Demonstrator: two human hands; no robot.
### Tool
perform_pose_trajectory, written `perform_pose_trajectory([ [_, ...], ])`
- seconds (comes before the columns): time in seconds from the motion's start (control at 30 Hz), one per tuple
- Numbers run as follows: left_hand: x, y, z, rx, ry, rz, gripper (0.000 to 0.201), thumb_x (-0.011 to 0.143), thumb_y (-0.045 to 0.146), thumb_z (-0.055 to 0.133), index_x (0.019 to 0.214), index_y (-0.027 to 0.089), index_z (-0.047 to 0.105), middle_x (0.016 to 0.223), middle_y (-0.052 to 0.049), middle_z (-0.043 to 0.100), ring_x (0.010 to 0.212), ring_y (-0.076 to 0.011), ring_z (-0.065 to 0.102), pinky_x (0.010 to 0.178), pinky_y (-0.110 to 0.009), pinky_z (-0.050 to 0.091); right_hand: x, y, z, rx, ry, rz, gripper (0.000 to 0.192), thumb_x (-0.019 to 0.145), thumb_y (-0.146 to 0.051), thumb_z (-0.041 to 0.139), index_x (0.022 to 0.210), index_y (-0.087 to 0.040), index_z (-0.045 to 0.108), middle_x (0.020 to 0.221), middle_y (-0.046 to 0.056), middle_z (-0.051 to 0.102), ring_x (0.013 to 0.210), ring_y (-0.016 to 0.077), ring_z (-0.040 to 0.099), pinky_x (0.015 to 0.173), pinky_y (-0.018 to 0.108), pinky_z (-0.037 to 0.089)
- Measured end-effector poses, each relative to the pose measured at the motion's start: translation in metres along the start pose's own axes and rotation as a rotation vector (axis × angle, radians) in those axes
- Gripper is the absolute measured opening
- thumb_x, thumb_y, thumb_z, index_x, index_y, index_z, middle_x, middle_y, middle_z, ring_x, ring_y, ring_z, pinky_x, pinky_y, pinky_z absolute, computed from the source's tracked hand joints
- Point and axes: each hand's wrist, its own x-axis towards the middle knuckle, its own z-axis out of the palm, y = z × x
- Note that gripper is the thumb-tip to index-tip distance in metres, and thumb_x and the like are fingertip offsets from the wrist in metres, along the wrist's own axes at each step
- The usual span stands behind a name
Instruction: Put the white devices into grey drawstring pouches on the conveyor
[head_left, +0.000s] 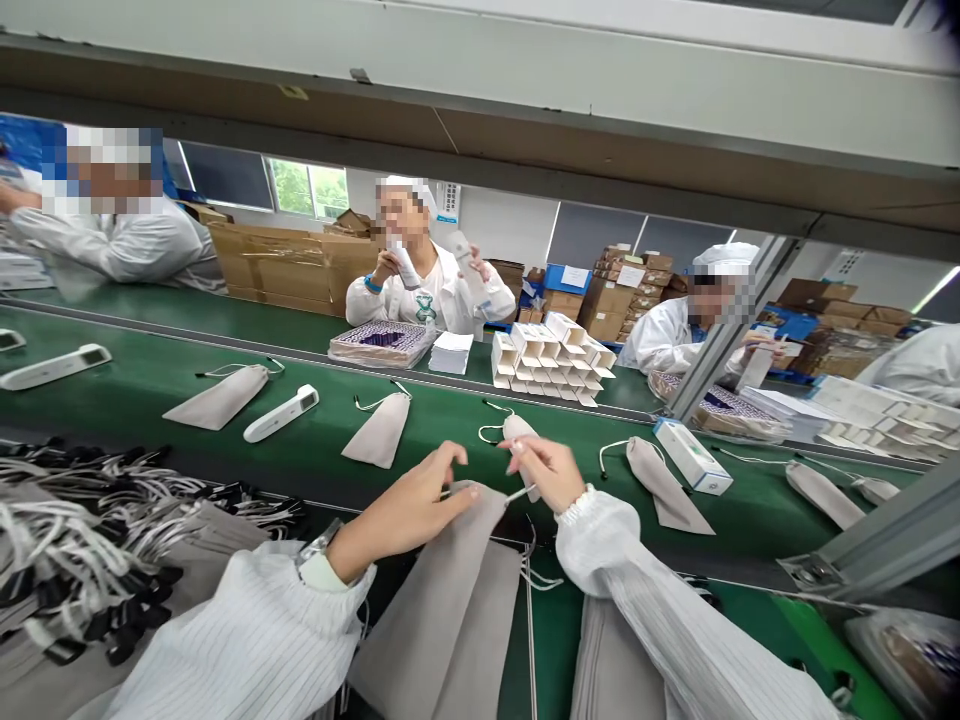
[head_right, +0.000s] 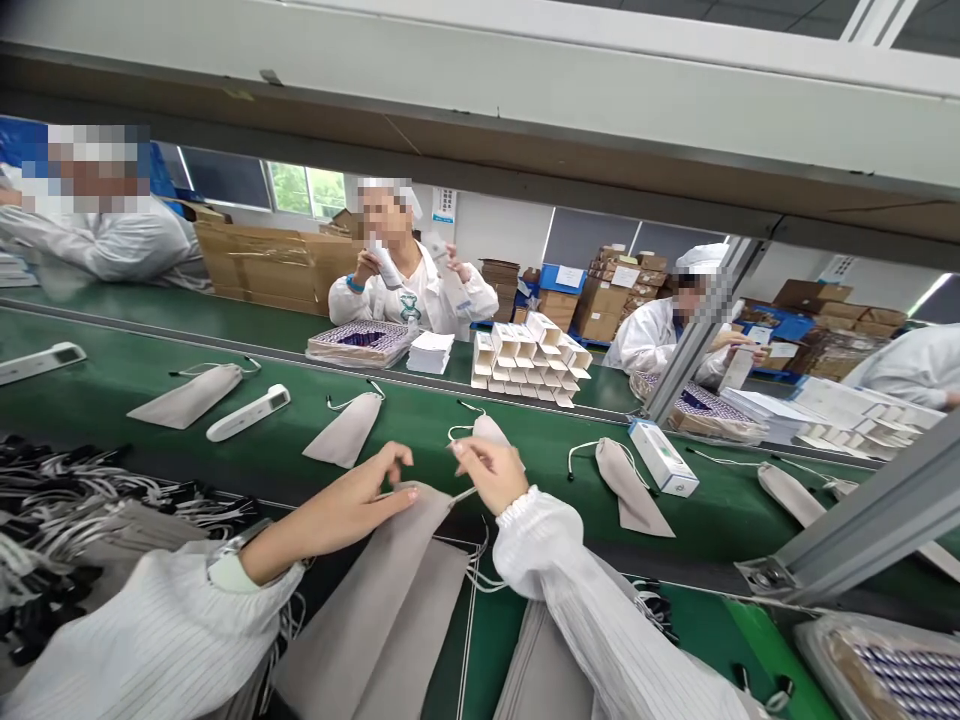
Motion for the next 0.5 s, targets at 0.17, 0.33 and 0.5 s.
perform_pose_trajectory([
  [0.17, -0.026, 0.033, -0.007, -0.074, -0.262, -0.073, 0.042, 0.080, 0.047, 0.036, 0.053, 0.015, 0.040, 0.048, 0.005, 0.031, 0.044, -0.0067, 0.028, 0.042, -0.020, 0.019, 0.010, 0.031, -0.028, -0.440, 0.478, -0.036, 0.043, 0.075, -0.053, 0.036, 0.058, -0.018, 0.052, 0.057, 0.005, 0.051, 0.056, 0.0137, 0.045, 0.060, 0.026, 0.038],
  [0.33, -0.037, 0.054, -0.005, -0.507, -0.128, -0.077, 0.040, 0.080, 0.049, 0.034, 0.056, 0.017, 0.037, 0.045, 0.007, 0.019, 0.037, -0.0049, 0.015, 0.037, -0.019, 0.013, 0.007, 0.018, -0.025, 0.221, 0.040, 0.119, 0.062, 0.073, -0.066, 0.022, 0.093, -0.016, 0.053, 0.064, 0.005, 0.058, 0.039, 0.0070, 0.032, 0.037, 0.019, 0.028],
  [0.5, -0.032, 0.046, 0.000, -0.538, 0.077, 0.115, 0.037, 0.083, 0.045, 0.034, 0.066, 0.016, 0.048, 0.048, 0.006, 0.029, 0.041, -0.0053, 0.028, 0.040, -0.018, 0.023, -0.021, -0.028, 0.033, 0.624, -0.585, -0.078, 0.060, 0.049, -0.044, 0.071, 0.099, -0.021, 0.049, 0.083, 0.001, 0.056, 0.059, 0.0080, 0.049, 0.054, 0.020, 0.041],
])
